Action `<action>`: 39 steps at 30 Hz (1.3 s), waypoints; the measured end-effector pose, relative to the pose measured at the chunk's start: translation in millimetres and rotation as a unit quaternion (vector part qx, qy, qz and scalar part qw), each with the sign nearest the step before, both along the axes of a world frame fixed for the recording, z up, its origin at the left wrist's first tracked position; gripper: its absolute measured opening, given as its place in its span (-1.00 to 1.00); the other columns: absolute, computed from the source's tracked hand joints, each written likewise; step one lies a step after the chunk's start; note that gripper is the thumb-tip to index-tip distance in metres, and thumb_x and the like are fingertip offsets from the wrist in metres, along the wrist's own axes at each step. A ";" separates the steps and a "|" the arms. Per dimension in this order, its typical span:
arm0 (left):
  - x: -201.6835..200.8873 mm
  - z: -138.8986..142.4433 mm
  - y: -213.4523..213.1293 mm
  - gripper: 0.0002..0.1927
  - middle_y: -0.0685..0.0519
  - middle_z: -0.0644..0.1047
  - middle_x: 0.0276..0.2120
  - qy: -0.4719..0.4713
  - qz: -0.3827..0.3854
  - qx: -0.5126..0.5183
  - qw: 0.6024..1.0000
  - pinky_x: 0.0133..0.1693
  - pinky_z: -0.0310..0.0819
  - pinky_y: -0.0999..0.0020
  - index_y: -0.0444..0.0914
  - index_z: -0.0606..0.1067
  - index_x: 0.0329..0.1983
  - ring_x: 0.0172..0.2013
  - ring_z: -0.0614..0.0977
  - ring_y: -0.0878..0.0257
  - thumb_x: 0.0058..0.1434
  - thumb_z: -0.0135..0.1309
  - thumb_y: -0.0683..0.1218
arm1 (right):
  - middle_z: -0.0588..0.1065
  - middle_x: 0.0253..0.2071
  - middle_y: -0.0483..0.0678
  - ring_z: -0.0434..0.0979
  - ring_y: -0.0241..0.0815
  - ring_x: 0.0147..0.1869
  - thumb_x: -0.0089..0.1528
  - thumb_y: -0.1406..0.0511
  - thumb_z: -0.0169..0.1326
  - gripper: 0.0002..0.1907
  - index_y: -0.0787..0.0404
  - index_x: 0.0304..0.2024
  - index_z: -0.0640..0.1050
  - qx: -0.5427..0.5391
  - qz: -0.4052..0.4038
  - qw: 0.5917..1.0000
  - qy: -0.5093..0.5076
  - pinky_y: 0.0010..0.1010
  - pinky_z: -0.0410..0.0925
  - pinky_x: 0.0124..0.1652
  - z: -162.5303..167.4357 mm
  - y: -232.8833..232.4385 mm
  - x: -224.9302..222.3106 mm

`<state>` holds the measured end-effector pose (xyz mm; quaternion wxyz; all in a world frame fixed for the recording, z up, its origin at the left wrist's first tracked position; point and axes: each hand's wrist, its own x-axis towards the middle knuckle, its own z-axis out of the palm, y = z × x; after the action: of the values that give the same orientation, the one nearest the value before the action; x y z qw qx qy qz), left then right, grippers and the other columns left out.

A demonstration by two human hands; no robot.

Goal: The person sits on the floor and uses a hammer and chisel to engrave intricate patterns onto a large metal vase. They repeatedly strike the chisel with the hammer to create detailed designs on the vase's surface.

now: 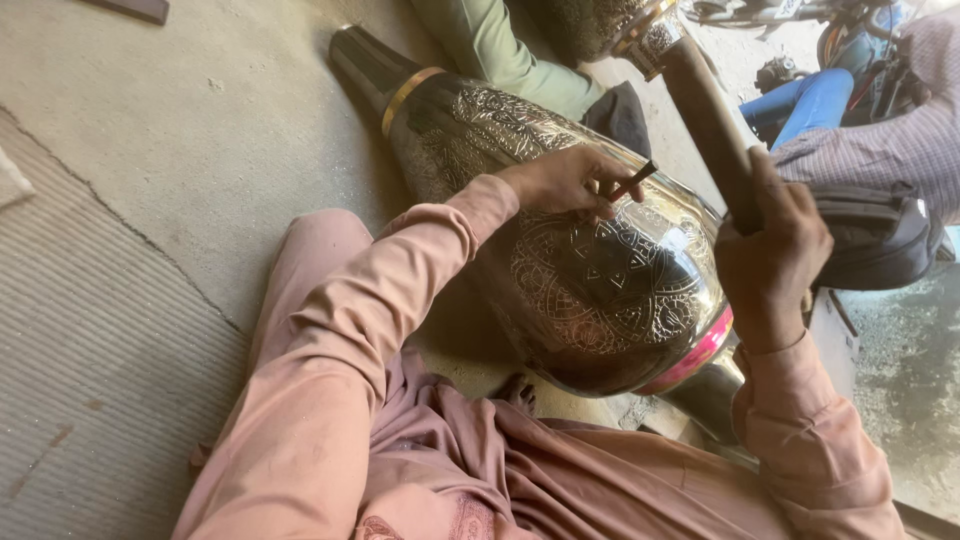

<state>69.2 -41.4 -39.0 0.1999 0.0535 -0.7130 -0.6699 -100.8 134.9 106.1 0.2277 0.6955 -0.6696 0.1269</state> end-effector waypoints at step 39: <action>10.0 -48.0 74.0 -0.72 -0.12 0.56 -0.24 0.187 0.439 0.250 0.843 -0.38 0.77 0.42 -0.34 0.31 -0.05 -0.31 0.74 0.14 0.29 0.15 -0.21 | 0.56 -0.21 -0.03 0.53 -0.16 -0.23 0.36 0.28 0.12 -0.72 -0.01 0.14 0.58 0.058 0.148 0.933 0.323 -0.29 0.36 -0.14 5.5 -103.2 115.5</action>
<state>79.2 32.6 -87.0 0.5824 0.2824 -0.3724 -0.6651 14.7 31.6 111.7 0.3698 0.8022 -0.4553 -0.1114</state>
